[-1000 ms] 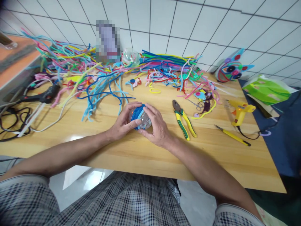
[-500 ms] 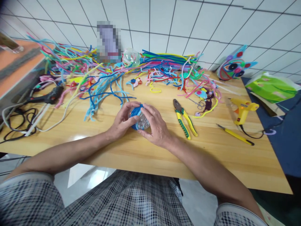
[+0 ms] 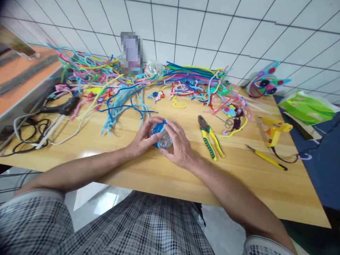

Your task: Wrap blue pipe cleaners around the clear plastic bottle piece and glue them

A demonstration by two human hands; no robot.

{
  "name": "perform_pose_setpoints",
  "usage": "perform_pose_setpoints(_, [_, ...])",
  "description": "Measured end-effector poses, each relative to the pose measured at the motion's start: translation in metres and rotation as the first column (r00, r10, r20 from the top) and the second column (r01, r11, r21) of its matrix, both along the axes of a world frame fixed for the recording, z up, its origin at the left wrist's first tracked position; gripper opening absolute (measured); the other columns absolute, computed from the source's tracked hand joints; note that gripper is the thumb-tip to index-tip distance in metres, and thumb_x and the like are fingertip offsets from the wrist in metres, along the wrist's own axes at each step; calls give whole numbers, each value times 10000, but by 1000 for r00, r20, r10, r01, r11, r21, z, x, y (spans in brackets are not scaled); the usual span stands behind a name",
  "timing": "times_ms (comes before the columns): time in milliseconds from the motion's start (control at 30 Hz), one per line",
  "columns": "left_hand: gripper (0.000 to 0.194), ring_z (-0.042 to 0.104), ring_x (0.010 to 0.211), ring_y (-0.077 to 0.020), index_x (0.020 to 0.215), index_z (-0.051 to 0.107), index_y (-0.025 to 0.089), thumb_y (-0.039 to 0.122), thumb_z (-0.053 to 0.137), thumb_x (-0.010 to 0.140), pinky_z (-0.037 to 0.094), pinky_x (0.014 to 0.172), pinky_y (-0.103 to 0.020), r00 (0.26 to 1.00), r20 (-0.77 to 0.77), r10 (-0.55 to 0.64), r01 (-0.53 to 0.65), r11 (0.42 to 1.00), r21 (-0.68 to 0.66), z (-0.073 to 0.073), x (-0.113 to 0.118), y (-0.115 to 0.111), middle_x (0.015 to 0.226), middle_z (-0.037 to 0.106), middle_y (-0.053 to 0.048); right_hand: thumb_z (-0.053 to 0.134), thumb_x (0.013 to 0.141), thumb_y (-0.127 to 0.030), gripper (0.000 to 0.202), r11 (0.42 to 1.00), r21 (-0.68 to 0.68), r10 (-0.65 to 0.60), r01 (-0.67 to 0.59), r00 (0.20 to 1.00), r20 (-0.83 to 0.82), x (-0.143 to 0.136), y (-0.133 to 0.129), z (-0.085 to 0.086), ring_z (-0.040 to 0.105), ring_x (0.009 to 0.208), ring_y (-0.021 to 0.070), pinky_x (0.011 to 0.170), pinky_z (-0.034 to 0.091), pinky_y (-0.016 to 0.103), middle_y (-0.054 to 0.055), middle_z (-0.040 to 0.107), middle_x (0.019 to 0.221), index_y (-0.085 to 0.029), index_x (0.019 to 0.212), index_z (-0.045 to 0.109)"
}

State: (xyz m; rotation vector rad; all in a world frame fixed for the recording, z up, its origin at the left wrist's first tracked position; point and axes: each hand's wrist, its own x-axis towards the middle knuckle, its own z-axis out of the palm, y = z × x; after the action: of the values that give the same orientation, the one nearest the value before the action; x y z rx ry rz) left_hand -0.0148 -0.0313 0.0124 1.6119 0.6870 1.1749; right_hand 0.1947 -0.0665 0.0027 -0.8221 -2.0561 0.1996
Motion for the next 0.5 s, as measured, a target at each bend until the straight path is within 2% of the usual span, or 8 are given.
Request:
perform_pose_setpoints(133, [483,623,1394,-290,1368,611,252,596,702,1042,515,1236,-476,1000,-18,-10,11,999,45,0,-2,2,1437,631,-125,765,991,-330,986,1000,-13,-5,6,1000,12,1,0,-2,477,1620,410,1278,505,719,162,436,1777,-318,1796,197])
perform_pose_setpoints(233, [647,619,1428,-328,1449,584,243,664,745,986,501,1263,-518,997,-73,-4,13,992,122,-2,-3,4,1465,630,-150,749,1001,-348,997,999,-41,-22,24,999,34,3,0,-3,464,1632,414,1284,494,728,183,428,1777,-301,1801,157])
perform_pose_setpoints(333, [827,617,1445,-347,1526,526,232,639,865,890,506,1265,-540,984,-160,79,-45,978,205,-5,-1,2,1509,610,-179,741,1005,-356,1021,999,-50,-16,19,998,56,3,-1,-2,454,1644,408,1295,482,719,196,413,1788,-295,1804,109])
perform_pose_setpoints(400, [784,626,1440,-339,1530,524,232,578,861,912,525,1250,-542,972,-195,132,-82,966,245,-5,0,0,1504,617,-177,726,1015,-383,1019,999,-47,0,3,998,65,4,-1,1,436,1658,401,1305,471,708,207,396,1795,-277,1804,90])
perform_pose_setpoints(500, [727,645,1428,-324,1517,542,247,524,860,925,551,1231,-520,961,-208,183,-115,946,304,-4,-1,-3,1492,633,-159,697,1033,-544,1015,1000,-22,8,-7,998,58,7,-1,5,413,1668,409,1311,458,705,246,390,1782,-225,1800,114])
